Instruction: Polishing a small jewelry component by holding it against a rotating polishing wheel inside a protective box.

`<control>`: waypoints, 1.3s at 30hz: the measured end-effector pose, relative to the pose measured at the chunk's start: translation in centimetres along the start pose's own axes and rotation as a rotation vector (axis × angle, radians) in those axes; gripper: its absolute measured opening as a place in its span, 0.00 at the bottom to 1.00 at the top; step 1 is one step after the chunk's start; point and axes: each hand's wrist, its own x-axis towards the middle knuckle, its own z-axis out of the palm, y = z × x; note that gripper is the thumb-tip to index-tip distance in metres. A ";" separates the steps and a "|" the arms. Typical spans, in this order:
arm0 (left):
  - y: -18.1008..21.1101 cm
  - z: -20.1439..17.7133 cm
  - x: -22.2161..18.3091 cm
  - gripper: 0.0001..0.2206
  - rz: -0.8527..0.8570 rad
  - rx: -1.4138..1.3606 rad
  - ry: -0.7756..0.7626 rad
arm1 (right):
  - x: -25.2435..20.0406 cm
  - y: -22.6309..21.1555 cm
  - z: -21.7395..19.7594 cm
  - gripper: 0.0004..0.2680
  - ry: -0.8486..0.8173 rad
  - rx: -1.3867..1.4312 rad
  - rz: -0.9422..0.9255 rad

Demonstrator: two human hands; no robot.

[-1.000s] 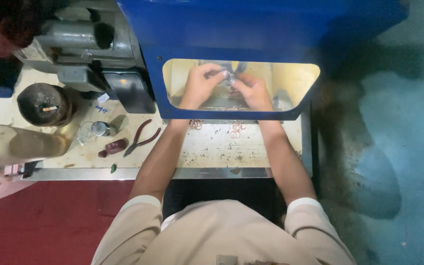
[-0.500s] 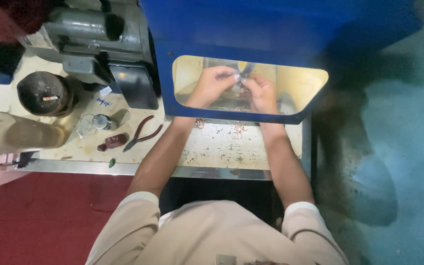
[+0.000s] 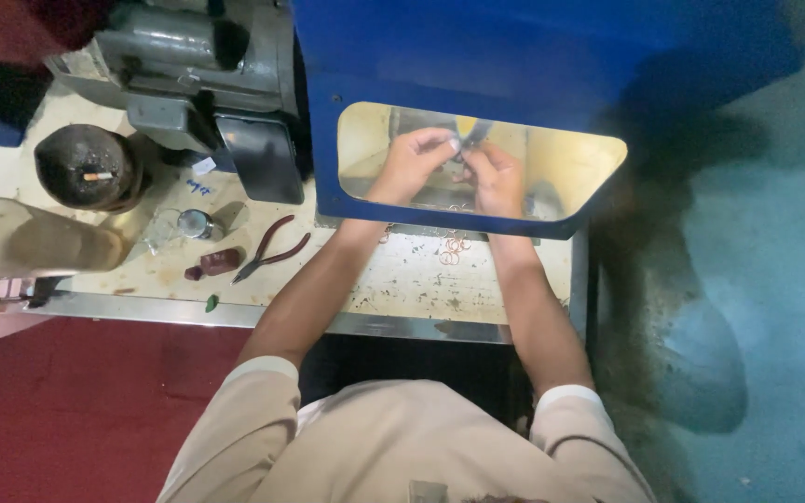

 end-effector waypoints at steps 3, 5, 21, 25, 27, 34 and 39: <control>-1.0 0.3 0.4 0.17 -0.026 -0.026 0.024 | 1.2 1.6 -0.1 0.02 0.010 0.034 0.039; 0.4 0.0 -0.3 0.16 -0.018 -0.032 0.017 | 1.4 1.9 -0.1 0.03 -0.007 0.016 0.026; 2.1 0.8 -1.0 0.10 0.006 -0.009 -0.096 | 3.8 3.9 -3.5 0.04 -0.146 0.097 0.134; -1.4 0.9 0.9 0.10 0.022 -0.026 -0.053 | 2.8 1.9 -2.2 0.03 -0.118 0.105 0.118; -0.9 1.0 0.5 0.11 0.021 -0.083 -0.052 | 2.0 1.0 -1.9 0.04 -0.098 0.126 0.133; -1.0 1.0 0.4 0.09 -0.029 -0.212 -0.067 | 2.0 1.4 -1.0 0.04 -0.089 0.169 0.110; 1.3 0.4 -0.8 0.11 -0.063 -0.166 -0.154 | 0.6 0.0 -0.5 0.04 -0.079 0.132 0.076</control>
